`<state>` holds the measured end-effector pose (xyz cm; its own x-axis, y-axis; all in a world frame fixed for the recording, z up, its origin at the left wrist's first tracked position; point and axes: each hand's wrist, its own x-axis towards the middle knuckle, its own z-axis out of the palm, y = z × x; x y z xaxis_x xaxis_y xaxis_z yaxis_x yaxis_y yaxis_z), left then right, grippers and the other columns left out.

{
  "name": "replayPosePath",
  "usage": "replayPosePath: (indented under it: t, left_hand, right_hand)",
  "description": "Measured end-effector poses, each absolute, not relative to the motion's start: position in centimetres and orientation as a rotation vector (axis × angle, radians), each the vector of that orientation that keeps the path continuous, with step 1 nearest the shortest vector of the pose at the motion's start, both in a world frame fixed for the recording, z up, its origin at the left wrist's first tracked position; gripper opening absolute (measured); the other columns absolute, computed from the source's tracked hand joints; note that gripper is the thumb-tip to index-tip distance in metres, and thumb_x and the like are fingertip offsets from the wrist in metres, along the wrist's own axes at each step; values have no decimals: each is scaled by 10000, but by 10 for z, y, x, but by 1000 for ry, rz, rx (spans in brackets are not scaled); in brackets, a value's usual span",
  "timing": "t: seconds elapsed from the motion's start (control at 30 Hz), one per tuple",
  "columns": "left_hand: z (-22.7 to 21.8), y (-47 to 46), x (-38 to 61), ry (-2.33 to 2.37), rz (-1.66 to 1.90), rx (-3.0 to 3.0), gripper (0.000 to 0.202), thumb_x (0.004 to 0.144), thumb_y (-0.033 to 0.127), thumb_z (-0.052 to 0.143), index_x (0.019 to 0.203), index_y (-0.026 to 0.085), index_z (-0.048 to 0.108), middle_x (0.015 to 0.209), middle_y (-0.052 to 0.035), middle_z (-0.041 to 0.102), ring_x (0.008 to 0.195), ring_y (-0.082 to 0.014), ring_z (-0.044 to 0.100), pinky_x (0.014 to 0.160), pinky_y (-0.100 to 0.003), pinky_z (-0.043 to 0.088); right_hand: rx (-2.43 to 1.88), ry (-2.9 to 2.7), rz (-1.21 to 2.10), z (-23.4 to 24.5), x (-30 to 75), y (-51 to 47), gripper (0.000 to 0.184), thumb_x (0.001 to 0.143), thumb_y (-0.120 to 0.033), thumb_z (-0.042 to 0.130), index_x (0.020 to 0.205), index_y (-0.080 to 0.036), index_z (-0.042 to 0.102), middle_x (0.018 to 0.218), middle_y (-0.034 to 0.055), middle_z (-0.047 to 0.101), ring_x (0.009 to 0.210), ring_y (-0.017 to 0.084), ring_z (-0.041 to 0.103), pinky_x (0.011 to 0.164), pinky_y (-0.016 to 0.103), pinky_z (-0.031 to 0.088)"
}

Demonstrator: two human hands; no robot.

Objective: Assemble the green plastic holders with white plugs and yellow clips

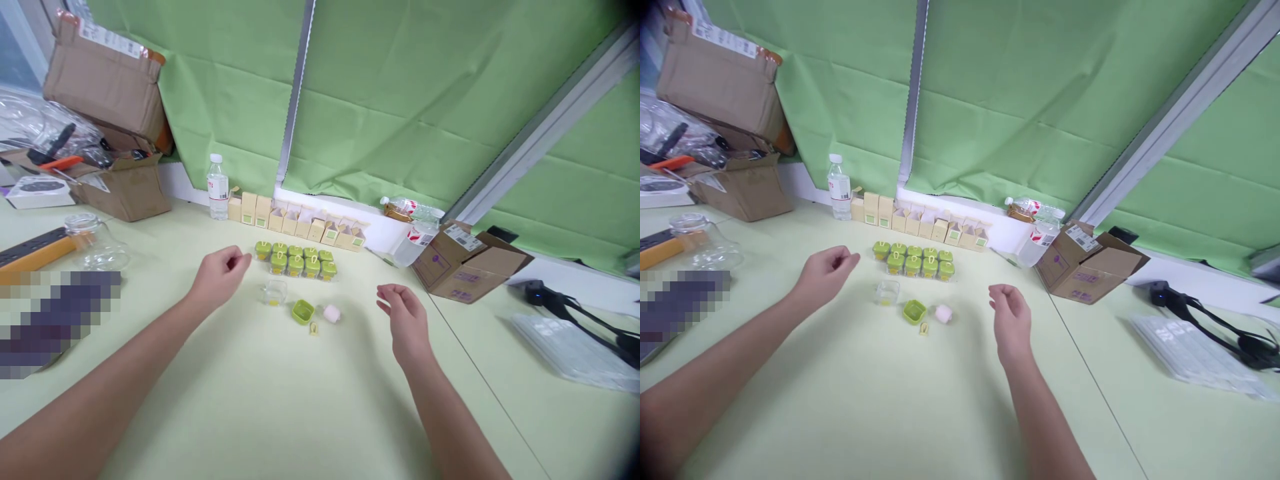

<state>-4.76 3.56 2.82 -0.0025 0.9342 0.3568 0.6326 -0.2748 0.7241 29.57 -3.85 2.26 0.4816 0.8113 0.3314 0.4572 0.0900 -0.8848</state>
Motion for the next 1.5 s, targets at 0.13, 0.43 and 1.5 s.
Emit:
replayPosePath:
  t: [0.13,0.43,1.5]
  left_hand:
    - [6,59,-57,1719,981,1798,347,857,424,481,600,205,404,540,42,388,527,-130,396,508,-244,285]
    - [-1,55,-52,1671,844,1889,387,868,464,468,591,202,398,551,46,388,551,-133,395,535,-246,281]
    - [-4,54,-51,1650,781,1939,361,862,464,487,613,203,467,568,41,476,557,-136,433,530,-248,289]
  right_hand:
    - [-1689,-1235,474,0,300,-27,246,818,-407,517,759,-199,635,728,55,687,675,209,638,616,327,491]
    - [-1828,-1502,537,-5,290,-29,198,806,-367,541,776,-225,674,713,-4,678,669,182,593,635,288,419]
    - [-1836,-1552,610,-3,291,-31,222,825,-401,535,838,-230,676,752,-8,676,693,175,596,647,284,432]
